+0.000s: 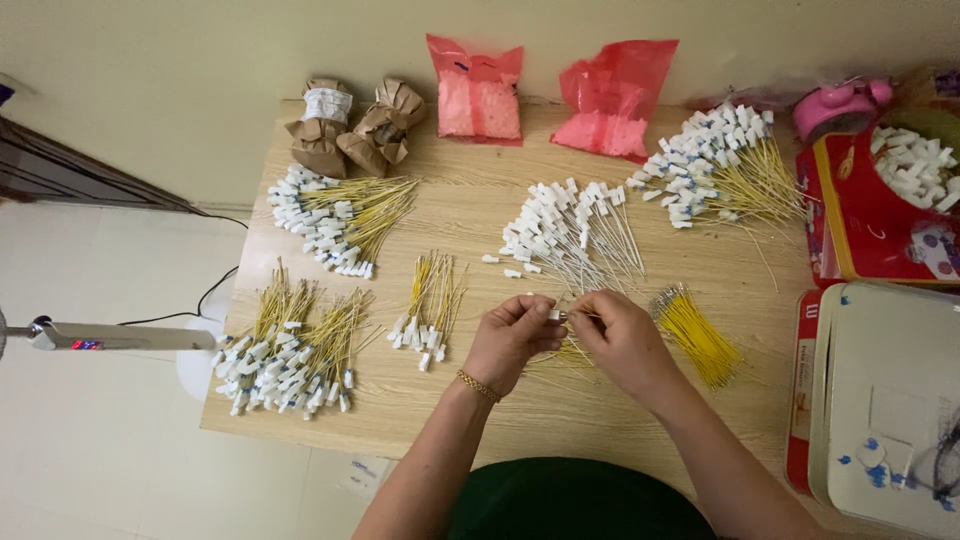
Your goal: Assembling small white caps onto yellow wires on a workbench.
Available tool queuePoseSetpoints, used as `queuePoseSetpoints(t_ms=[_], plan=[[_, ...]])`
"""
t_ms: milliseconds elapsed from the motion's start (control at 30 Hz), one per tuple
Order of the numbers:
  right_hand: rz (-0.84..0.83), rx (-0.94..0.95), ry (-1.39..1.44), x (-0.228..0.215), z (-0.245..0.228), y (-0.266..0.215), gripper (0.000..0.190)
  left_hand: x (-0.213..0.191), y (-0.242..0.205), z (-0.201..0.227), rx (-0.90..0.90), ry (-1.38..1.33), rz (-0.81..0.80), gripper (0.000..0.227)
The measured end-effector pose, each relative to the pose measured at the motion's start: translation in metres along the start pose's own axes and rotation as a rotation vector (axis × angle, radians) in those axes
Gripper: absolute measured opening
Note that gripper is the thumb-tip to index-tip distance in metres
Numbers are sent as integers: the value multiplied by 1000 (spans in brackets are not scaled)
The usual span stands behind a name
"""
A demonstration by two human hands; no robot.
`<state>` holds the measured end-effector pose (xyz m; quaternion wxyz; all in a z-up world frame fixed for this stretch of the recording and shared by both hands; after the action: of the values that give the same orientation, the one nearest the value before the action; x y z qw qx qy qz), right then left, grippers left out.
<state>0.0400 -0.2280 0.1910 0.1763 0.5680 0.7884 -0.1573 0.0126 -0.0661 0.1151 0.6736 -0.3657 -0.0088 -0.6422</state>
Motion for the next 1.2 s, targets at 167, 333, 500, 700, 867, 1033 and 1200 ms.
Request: queuePoseSetpoints(t_ms=[167, 333, 500, 700, 867, 1033, 1200], plan=[[-5, -68, -101, 0, -13, 1, 12, 0, 3, -4, 5, 9, 20, 16], [-41, -64, -105, 23, 39, 3, 11, -13, 5, -18, -16, 76, 54, 15], [-49, -9, -55, 33, 66, 1, 11, -37, 16, -30, 60, 417, 76, 19], [34, 182, -4, -6, 67, 2, 23, -66, 52, -24, 586, 1520, 207, 6], [96, 330, 64, -10, 72, 9, 31, -78, 98, -5, 665, 1545, 373, 26], [68, 228, 151, -4, 73, 13, 18, -75, 123, -2, 484, 1690, 327, 25], [97, 255, 180, -14, 49, 9, 18, -81, 117, -2, 480, 1632, 310, 19]])
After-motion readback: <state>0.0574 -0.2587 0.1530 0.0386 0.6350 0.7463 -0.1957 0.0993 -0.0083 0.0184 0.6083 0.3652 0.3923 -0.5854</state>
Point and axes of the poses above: each hand's wrist, its own y-axis towards the middle knuckle, its own x-axis out of the palm, z = x × y, the point moved 7 cm from there along y, towards the middle knuckle, and after that the axes turned 4 degrees about y, right-handed, at the moved point
